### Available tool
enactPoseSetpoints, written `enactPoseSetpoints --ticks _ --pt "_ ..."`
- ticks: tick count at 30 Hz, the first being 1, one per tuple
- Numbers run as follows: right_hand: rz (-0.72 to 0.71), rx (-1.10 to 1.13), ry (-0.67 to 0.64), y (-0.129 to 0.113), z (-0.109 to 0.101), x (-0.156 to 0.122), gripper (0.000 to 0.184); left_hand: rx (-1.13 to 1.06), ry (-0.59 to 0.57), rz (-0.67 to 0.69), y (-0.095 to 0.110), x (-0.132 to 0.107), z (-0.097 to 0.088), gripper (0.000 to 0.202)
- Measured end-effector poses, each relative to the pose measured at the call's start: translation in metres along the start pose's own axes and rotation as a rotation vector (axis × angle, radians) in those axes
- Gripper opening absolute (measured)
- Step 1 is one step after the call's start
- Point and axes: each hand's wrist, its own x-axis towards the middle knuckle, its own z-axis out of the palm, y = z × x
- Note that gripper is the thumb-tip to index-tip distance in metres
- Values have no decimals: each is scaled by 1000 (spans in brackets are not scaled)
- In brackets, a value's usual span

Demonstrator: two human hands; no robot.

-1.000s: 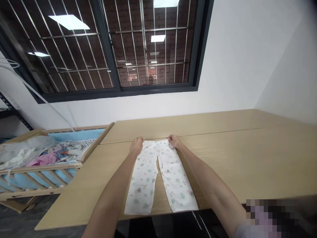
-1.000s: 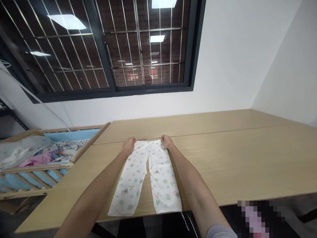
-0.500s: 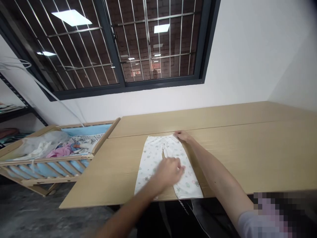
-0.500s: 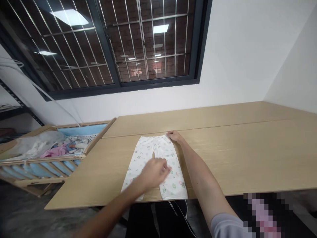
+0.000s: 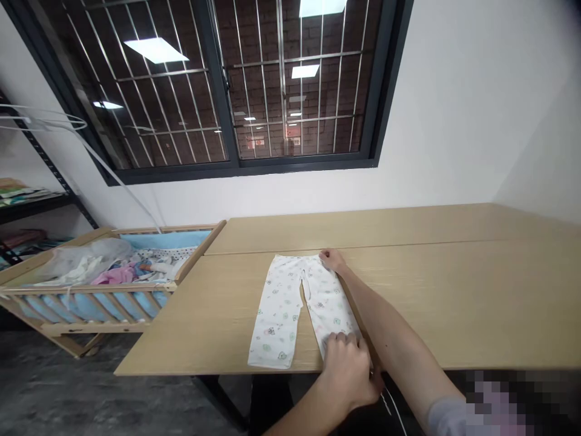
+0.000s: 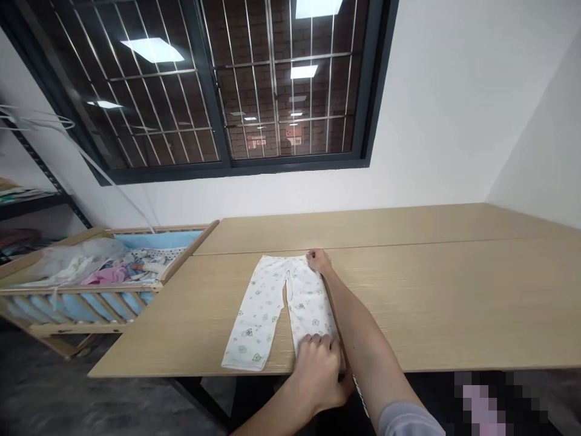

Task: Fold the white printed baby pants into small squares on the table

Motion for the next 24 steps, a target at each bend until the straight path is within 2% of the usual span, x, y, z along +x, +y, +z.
enactPoseSetpoints --ticks 4,8,11,13,16,18,21,24 --pt "31 7 11 2 2 0 12 -55 -48 1 1 -2 -1 49" --pt "50 11 18 3 1 -3 10 -94 -17 -45 -1 -5 -14 34" --pt "52 14 8 -3 -3 -4 12 -225 96 -108 -8 -12 -30 18" --pt "47 17 -1 -12 -7 -1 14 -379 198 -149 -17 -22 -40 17" --pt "38 25 -9 -39 -9 11 15 -642 294 -226 -38 -45 -51 23" --pt "32 35 -19 -63 -4 19 17 -748 335 -296 -55 -63 -55 26" --pt "36 51 -54 -102 18 27 26 -767 393 -404 -80 -90 -59 29" --pt "62 58 -92 -133 52 26 33 -695 410 -498 -103 -112 -62 31"
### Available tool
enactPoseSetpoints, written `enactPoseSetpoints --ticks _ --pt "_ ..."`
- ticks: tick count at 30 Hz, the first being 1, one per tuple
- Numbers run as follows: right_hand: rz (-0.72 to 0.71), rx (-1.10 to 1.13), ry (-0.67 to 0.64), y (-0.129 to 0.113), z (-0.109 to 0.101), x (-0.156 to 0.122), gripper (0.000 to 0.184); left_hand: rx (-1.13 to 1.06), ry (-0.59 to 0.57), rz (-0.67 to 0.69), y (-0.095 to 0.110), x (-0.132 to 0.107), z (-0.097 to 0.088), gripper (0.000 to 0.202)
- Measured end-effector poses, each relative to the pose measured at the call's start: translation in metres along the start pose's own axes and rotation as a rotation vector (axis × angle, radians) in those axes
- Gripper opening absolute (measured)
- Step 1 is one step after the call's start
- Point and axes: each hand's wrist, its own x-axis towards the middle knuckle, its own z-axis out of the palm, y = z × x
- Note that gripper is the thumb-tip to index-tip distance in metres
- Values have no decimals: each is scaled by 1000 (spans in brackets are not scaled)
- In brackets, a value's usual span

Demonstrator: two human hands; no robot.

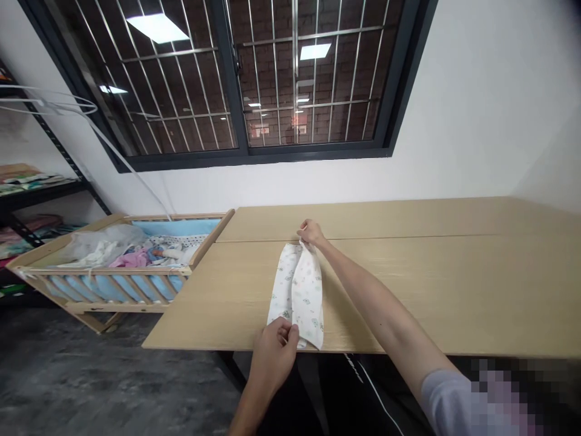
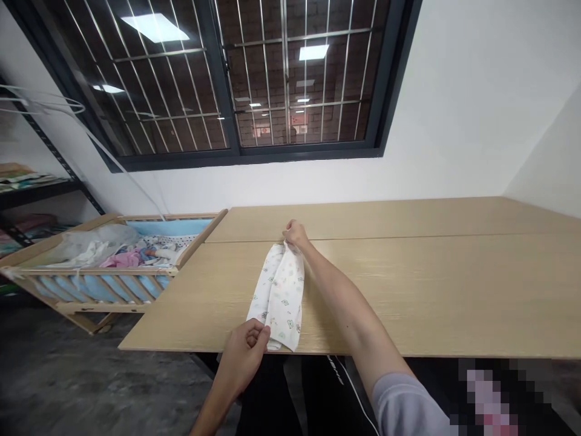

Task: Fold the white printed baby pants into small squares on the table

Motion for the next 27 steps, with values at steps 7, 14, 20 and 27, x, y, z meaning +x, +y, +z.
enactPoseSetpoints --ticks 7,14,20,27 --pt "72 -13 -32 -18 65 -17 32 235 109 -52 -33 -4 -29 28" --pt "-9 -13 -77 -26 70 -30 26 536 146 -101 -41 -15 -34 25" --pt "-344 7 -187 -34 44 -92 26 825 430 276 -34 -41 -11 25" --pt "-890 -103 -791 -17 7 -236 57 1043 496 640 -54 -58 26 48"
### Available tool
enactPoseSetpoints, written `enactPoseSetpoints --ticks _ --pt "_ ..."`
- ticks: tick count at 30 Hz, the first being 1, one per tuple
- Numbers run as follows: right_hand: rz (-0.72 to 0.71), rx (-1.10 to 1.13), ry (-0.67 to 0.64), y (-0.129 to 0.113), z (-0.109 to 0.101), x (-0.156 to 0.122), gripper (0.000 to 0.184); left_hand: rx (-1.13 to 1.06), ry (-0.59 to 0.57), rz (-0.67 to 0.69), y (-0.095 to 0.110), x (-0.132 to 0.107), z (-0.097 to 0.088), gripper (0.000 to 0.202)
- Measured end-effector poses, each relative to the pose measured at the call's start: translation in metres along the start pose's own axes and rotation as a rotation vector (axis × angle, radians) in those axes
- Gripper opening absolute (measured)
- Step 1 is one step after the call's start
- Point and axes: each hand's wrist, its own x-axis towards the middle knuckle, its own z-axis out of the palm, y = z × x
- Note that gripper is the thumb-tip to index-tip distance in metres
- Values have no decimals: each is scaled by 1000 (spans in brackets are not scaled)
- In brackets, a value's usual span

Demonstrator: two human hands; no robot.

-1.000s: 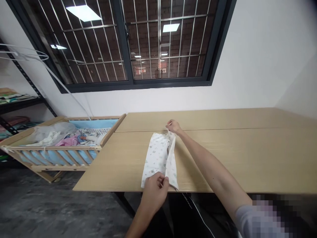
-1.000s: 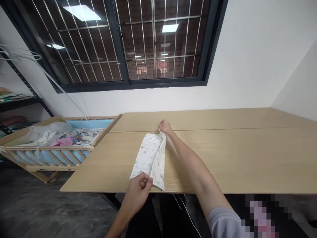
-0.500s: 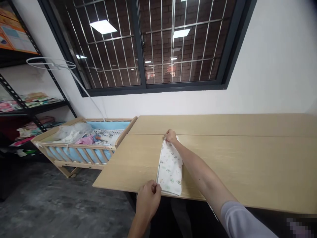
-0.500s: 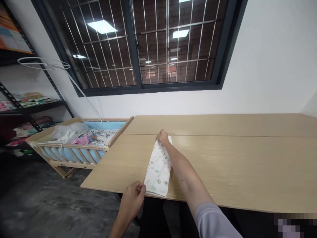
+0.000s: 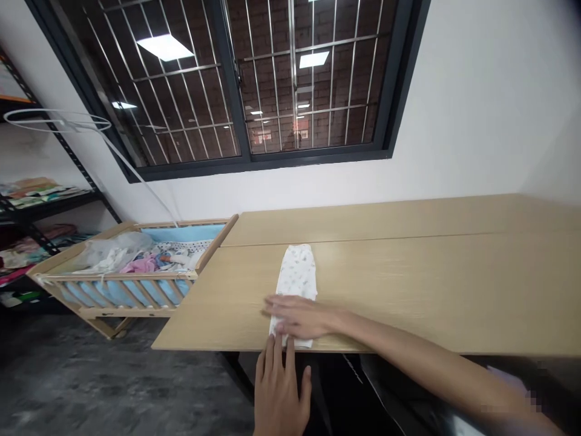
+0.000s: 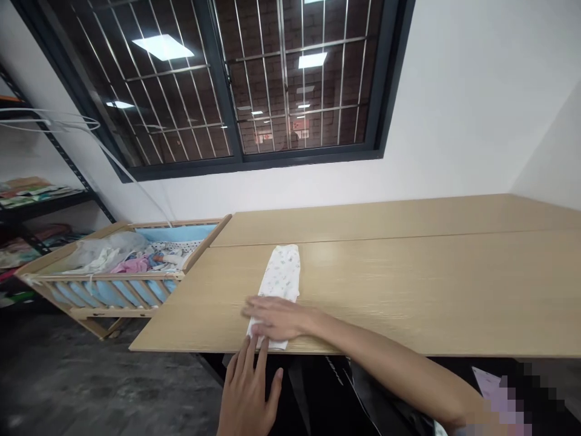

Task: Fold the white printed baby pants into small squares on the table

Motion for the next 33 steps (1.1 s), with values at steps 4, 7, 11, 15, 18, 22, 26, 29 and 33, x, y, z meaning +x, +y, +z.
enactPoseSetpoints --ticks 4,7,11,15,18,22,26,29,33 --pt "17 21 -110 9 14 -15 59 54 -32 58 -5 -8 8 47" --pt "79 -61 -89 55 -3 0 61 62 -48 61 -7 -7 7 50" --pt "323 -237 9 132 -45 26 60 73 -44 60 -6 -4 7 50" --pt "455 -306 84 183 -75 36 59 81 -40 78 -7 -6 11 50" --pt "479 -354 73 192 -82 38 59 65 -44 77 -6 -7 12 50" --pt "433 -415 173 162 -80 36 57 -13 -28 29 -9 2 6 43" --pt "291 -390 340 83 -70 13 48 -183 -63 12 -29 21 -3 34" --pt "143 -245 215 15 -52 -20 40 -331 -131 109 -52 31 -3 29" --pt "26 -358 72 -34 -12 -64 36 -395 -184 206 -69 31 8 26"
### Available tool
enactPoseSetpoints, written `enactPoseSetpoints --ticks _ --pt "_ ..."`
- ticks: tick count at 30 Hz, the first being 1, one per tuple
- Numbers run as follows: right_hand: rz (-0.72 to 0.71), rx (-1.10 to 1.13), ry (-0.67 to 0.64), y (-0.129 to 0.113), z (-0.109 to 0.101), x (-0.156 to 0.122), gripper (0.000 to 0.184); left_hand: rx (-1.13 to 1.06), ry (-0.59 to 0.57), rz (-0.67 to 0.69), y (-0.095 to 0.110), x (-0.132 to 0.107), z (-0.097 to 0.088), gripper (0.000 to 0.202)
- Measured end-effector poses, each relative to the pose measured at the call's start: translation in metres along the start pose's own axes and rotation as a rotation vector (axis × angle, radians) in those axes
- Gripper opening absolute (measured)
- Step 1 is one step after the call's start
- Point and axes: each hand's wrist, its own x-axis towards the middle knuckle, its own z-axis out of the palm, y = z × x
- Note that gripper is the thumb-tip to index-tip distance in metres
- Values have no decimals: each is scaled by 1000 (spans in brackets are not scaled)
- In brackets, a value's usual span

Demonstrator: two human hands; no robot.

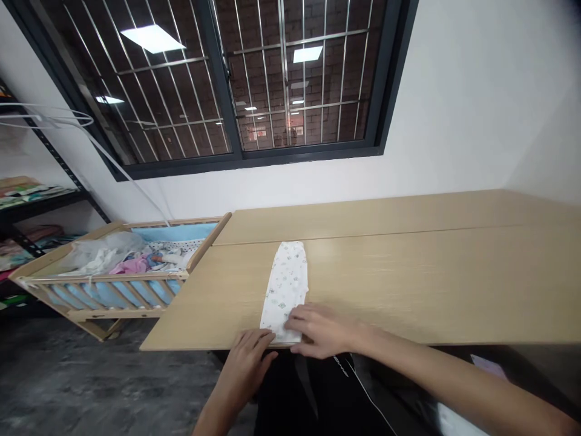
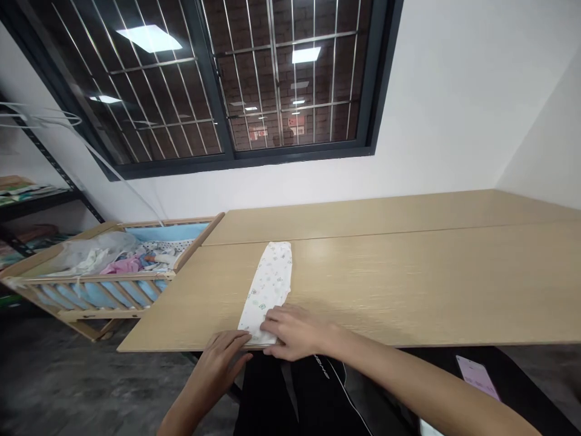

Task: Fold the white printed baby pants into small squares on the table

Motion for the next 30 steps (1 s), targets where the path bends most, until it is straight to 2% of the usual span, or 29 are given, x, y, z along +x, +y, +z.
enactPoseSetpoints --ticks 3,6,9,12,15,17,19,22,24,26,28,30 --pt "1 -194 -35 -15 22 -24 29 27 13 43 4 -6 5 38" --pt "65 -157 -17 -26 24 -39 32 -4 5 93 21 -12 -2 45" --pt "161 121 7 -39 -6 -48 28 -111 13 69 36 -9 -19 43" --pt "249 379 68 -37 -49 -44 28 -219 65 30 34 16 -35 43" --pt "336 454 197 -3 -78 -21 33 -261 152 -7 12 69 -40 35" --pt "401 471 301 36 -83 3 37 -267 150 -128 -10 113 -35 28" --pt "476 523 402 79 -76 28 42 -238 67 -278 -32 155 -23 27" --pt "638 509 466 132 -54 60 25 -181 -21 -386 -55 202 9 26" --pt "737 451 453 155 -38 73 15 -142 -80 -444 -62 222 33 26" --pt "793 399 431 168 -24 79 13 -102 -145 -502 -63 232 52 25" --pt "810 366 400 175 -15 80 14 -65 -180 -537 -59 235 62 26" --pt "809 336 392 175 -13 77 22 -22 -159 -553 -50 229 60 32"
